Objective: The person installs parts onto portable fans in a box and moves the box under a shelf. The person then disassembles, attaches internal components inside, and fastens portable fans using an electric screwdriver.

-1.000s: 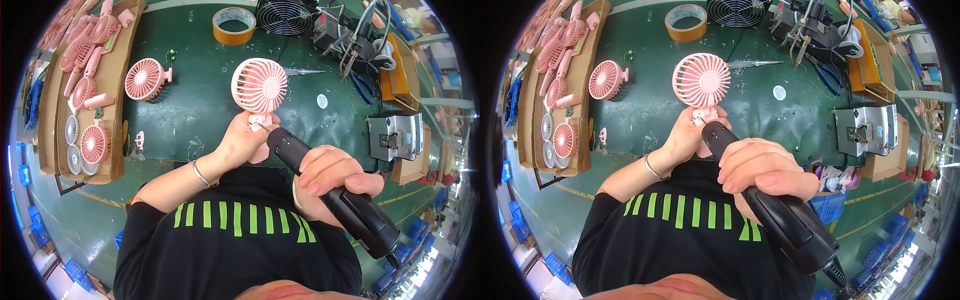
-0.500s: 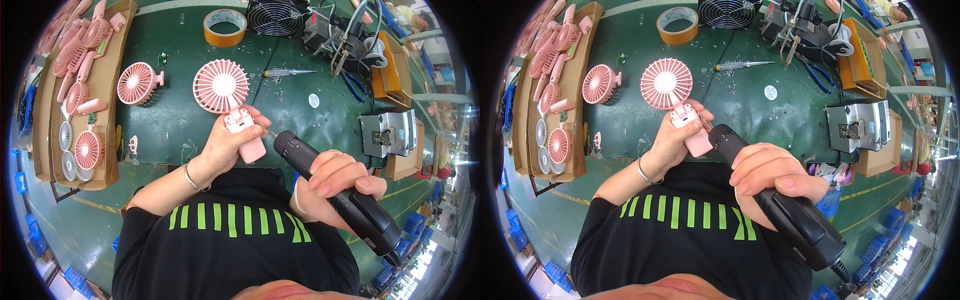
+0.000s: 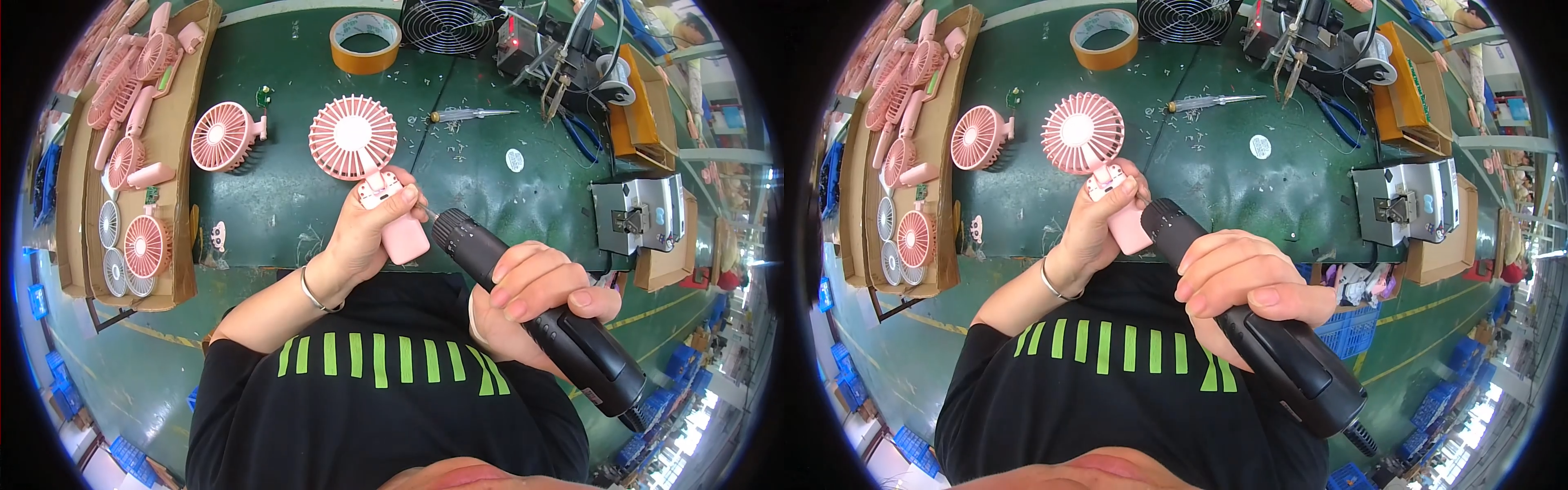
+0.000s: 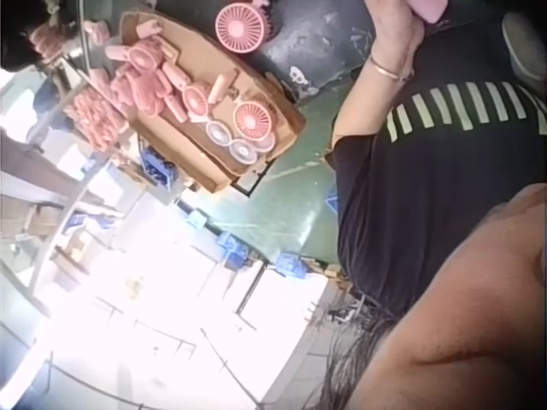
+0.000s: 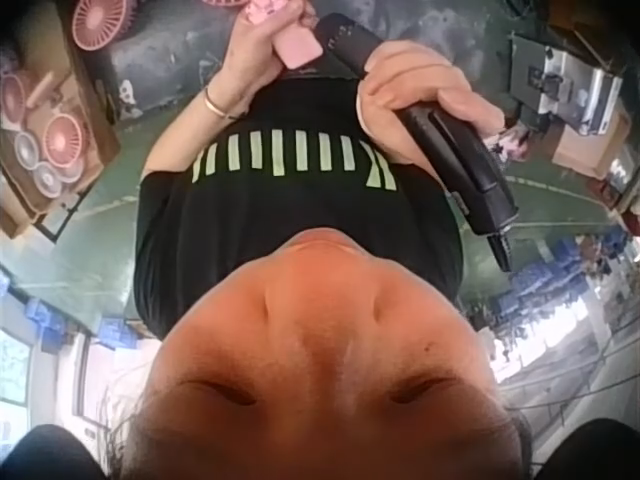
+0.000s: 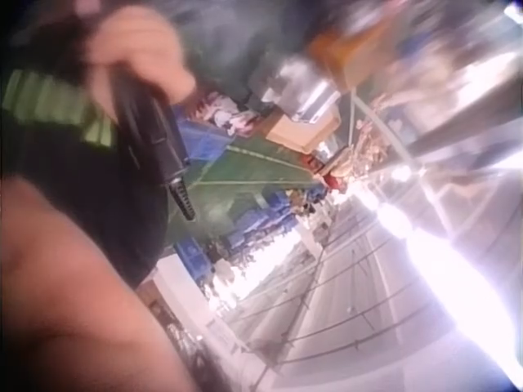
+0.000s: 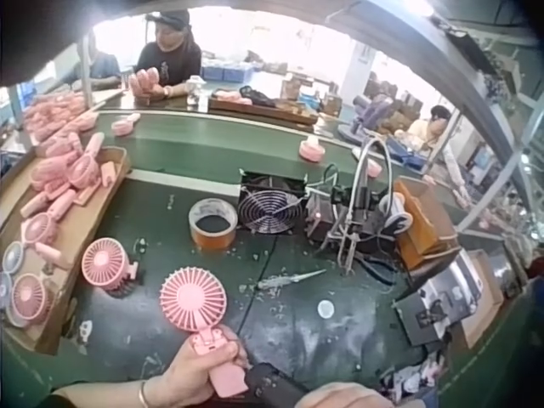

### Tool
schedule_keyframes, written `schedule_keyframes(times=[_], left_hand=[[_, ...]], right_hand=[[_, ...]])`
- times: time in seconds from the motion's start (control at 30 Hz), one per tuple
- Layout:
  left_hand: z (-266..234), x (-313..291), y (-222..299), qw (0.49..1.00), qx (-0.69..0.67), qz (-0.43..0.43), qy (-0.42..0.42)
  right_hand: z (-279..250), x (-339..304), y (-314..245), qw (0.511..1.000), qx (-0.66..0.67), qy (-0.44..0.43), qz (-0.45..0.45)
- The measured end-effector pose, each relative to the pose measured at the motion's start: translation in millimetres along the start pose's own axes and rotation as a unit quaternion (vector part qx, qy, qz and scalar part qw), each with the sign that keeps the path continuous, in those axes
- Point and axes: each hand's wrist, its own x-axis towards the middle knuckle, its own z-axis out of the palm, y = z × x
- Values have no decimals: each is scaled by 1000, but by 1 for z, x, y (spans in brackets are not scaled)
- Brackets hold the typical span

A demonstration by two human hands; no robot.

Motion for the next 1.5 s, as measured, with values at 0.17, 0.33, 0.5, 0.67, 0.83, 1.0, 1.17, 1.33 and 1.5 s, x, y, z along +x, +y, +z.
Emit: schedule_keyframes(times=[0.17,0.33,0.5,0.67,0.83,1.0,1.17,1.33,1.5], left_hand=[[3,-2,0,1000,-7,-1,-14],[8,-4,-3,996,88,14,-27],[2,3,-11,980,197,15,-13],[9,1,-5,971,238,22,-3],[9,2,-5,967,254,9,1],[3,3,-12,960,279,19,-3],[-1,3,-10,958,285,16,-15],[-2,1,-10,959,281,25,-30],[2,0,2,985,165,-31,-47]], right_hand=[[5,0,-1,1000,-11,15,-2],[3,6,-7,1000,-15,18,-12],[4,7,-3,999,7,-41,-3],[6,6,-3,998,0,-56,14],[9,8,-2,998,18,-50,20],[6,9,3,997,9,-73,38],[1,16,11,989,44,-134,47],[0,25,16,981,76,-169,48],[17,20,28,998,24,-57,33]])
